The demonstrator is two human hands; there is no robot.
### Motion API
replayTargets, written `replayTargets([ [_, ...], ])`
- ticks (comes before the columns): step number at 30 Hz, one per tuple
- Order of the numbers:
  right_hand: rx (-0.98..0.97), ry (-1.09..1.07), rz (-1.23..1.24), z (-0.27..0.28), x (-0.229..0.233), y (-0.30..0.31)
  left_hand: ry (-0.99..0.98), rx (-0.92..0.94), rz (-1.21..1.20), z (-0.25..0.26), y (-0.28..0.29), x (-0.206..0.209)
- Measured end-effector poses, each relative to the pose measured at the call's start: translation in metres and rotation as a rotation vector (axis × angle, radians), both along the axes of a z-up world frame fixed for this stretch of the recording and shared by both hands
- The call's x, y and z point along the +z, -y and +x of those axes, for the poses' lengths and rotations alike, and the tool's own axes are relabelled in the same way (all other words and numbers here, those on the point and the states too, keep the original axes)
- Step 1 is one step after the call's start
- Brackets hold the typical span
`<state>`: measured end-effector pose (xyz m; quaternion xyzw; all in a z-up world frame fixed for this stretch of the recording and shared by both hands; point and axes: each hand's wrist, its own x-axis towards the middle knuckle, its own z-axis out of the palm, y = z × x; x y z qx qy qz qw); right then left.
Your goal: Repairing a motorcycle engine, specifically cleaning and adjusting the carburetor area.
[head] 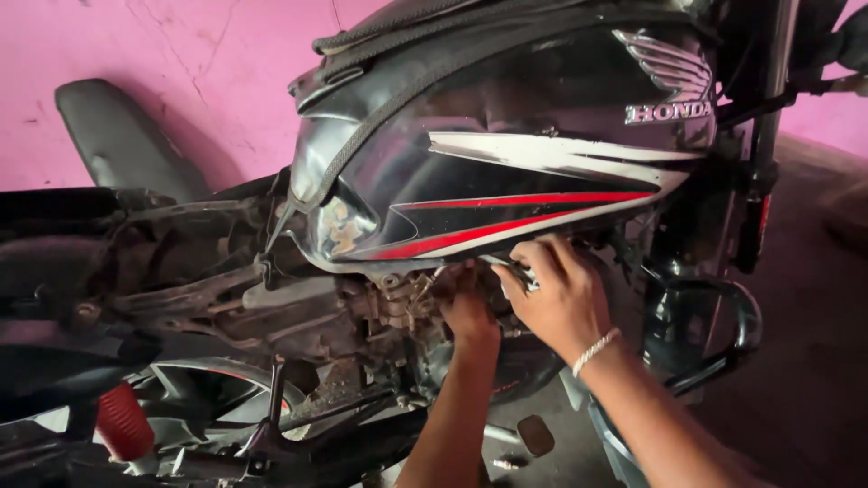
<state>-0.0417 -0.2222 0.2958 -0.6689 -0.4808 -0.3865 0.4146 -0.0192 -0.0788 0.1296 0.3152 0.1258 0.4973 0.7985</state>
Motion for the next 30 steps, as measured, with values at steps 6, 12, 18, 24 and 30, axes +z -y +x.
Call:
replayTargets([
  [6, -0.076, -0.440, -0.334, 0.002, -0.020, 0.007, 0.217, -0.107, -0.179, 0.034, -0.029, -0.058],
  [12, 0.059, -0.330, -0.183, 0.000, -0.052, 0.009, 0.272, -0.256, -0.299, 0.022, -0.025, -0.044],
  [18, -0.052, -0.389, -0.240, -0.010, -0.077, 0.006, 0.234, -0.237, -0.289, 0.020, -0.026, -0.038],
  [24, -0.111, -0.465, -0.430, -0.018, -0.096, -0.006, 0.356, -0.236, -0.211, 0.027, -0.041, -0.068],
  [30, 0.053, -0.763, -0.226, -0.006, -0.030, -0.004, 0.398, -0.333, -0.114, 0.029, -0.034, -0.064],
])
